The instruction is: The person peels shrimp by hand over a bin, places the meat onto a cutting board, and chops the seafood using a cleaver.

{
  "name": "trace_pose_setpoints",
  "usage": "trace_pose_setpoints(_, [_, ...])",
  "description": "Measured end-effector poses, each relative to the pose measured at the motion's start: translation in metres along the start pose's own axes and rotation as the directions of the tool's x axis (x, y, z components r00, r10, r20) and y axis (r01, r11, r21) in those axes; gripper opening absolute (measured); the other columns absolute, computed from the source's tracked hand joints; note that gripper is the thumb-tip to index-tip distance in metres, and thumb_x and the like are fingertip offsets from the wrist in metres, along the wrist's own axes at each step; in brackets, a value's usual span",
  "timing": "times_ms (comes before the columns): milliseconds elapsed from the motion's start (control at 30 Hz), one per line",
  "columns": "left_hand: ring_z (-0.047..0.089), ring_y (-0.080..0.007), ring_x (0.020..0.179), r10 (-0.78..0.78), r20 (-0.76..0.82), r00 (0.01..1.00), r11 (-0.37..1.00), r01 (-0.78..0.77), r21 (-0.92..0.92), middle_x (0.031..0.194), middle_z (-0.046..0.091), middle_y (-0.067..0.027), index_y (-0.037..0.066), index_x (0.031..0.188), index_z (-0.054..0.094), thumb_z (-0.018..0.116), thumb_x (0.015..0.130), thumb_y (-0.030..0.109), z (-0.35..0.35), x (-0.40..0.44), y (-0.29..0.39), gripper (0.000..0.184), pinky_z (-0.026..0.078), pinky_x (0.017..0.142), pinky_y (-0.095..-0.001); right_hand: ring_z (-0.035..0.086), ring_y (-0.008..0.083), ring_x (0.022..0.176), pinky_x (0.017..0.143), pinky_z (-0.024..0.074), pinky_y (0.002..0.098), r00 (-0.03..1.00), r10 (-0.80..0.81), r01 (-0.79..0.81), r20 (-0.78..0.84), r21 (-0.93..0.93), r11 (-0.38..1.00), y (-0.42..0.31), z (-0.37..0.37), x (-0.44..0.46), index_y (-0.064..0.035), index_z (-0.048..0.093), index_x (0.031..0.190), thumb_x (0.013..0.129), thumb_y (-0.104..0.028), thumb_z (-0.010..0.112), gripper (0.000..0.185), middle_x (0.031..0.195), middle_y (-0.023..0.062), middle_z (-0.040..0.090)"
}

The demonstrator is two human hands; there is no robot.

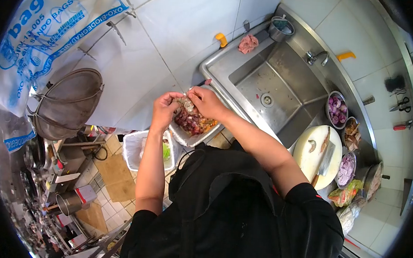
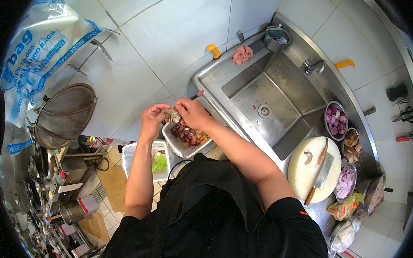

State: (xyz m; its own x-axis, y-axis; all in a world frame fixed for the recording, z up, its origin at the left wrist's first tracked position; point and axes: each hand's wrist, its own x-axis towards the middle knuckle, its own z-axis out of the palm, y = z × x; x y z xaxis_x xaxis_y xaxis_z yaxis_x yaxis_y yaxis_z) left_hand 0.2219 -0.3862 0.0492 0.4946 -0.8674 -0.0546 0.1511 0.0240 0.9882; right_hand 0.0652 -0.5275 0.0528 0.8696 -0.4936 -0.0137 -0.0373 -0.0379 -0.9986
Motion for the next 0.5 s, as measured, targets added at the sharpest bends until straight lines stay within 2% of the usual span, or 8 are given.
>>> trace_pose_setpoints(33, [0.070,-0.0138,0.101,0.003,0.001,1.000,1.000,-0.003,0.003,0.108,0.075,-0.0091,-0.005,0.117,0.070,0.061,0.090,-0.008,0.003,0.000,0.003,0.028,0.055,0.090,-0.0282,0.068,0.0211,0.060,0.059,0.0525,0.0361,1.000,-0.004,0.004,-0.001,0.000,1.000,0.001,0.002,0.000,0.0008,0.063,0.105,0.107,-0.013,0.058,0.014,0.081,0.0103,0.068])
trace_pose_setpoints(100, [0.068,-0.0112,0.097,0.307,-0.117,0.944,0.858,-0.222,0.464,0.107,0.074,-0.0067,-0.003,0.112,0.071,0.067,0.092,-0.001,0.014,0.001,0.006,0.021,0.054,0.084,-0.0275,0.064,0.0104,0.058,0.055,0.0502,0.0312,0.997,0.043,-0.033,-0.069,0.140,0.990,0.002,0.004,-0.002,0.0010,0.062,0.103,0.108,-0.012,0.058,0.014,0.078,0.0044,0.065])
trace_pose_setpoints(133, [0.068,-0.0112,0.097,0.309,-0.114,0.944,0.857,-0.225,0.464,0.107,0.074,-0.0067,-0.003,0.112,0.071,0.067,0.092,-0.001,0.017,-0.001,0.008,0.021,0.054,0.084,-0.0275,0.064,0.0104,0.058,0.055,0.0502,0.0312,0.997,0.041,-0.031,-0.072,0.139,0.990,0.004,0.004,-0.003,0.0010,0.062,0.103,0.108,-0.012,0.058,0.014,0.078,0.0044,0.065])
trace_pose_setpoints(200, [0.066,-0.0114,0.095,-0.010,-0.142,0.990,0.957,0.050,0.284,0.111,0.070,-0.0057,-0.001,0.116,0.068,0.073,0.095,0.004,0.022,-0.005,0.008,0.022,0.054,0.088,-0.0279,0.065,0.0131,0.059,0.056,0.0505,0.0315,0.991,-0.063,0.073,-0.121,0.085,0.994,0.008,0.004,-0.006,0.0007,0.062,0.104,0.107,-0.010,0.058,0.012,0.079,0.0046,0.066])
trace_pose_setpoints(300, [0.064,-0.0117,0.093,0.038,-0.082,0.996,0.956,-0.012,0.292,0.111,0.068,-0.0052,-0.002,0.119,0.066,0.080,0.094,0.007,0.032,-0.007,-0.006,0.030,0.055,0.086,-0.0276,0.062,0.0089,0.064,0.059,0.0509,0.0273,0.992,-0.102,0.106,-0.075,0.046,0.993,0.011,0.002,-0.008,-0.0017,0.062,0.106,0.110,-0.012,0.056,0.012,0.083,0.0010,0.063])
trace_pose_setpoints(333, [0.065,-0.0126,0.097,0.016,-0.083,0.996,0.975,0.003,0.223,0.110,0.068,-0.0058,-0.002,0.121,0.063,0.080,0.091,0.001,0.030,-0.005,-0.009,0.035,0.056,0.085,-0.0275,0.062,0.0089,0.064,0.059,0.0509,0.0273,0.991,-0.104,0.108,-0.078,0.046,0.993,0.009,0.000,-0.010,-0.0017,0.062,0.106,0.110,-0.012,0.056,0.012,0.083,0.0010,0.063])
trace_pose_setpoints(433, [0.066,-0.0112,0.091,0.036,-0.076,0.996,0.989,-0.025,0.147,0.103,0.071,-0.0065,-0.003,0.119,0.065,0.078,0.093,0.002,0.024,-0.001,-0.015,0.029,0.055,0.082,-0.0263,0.061,0.0096,0.064,0.061,0.0512,0.0280,0.988,-0.107,0.092,-0.109,-0.137,0.986,0.008,-0.011,-0.018,-0.0019,0.063,0.109,0.108,-0.012,0.058,0.011,0.083,0.0019,0.064])
trace_pose_setpoints(500, [0.066,-0.0113,0.090,0.020,-0.110,0.994,0.985,-0.001,0.170,0.102,0.071,-0.0065,-0.004,0.119,0.065,0.077,0.093,0.001,0.018,-0.001,-0.011,0.029,0.055,0.082,-0.0260,0.060,0.0096,0.065,0.062,0.0500,0.0286,0.950,0.001,-0.024,-0.312,-0.068,0.997,0.016,-0.015,-0.016,-0.0028,0.063,0.110,0.108,-0.014,0.060,0.012,0.082,0.0021,0.063])
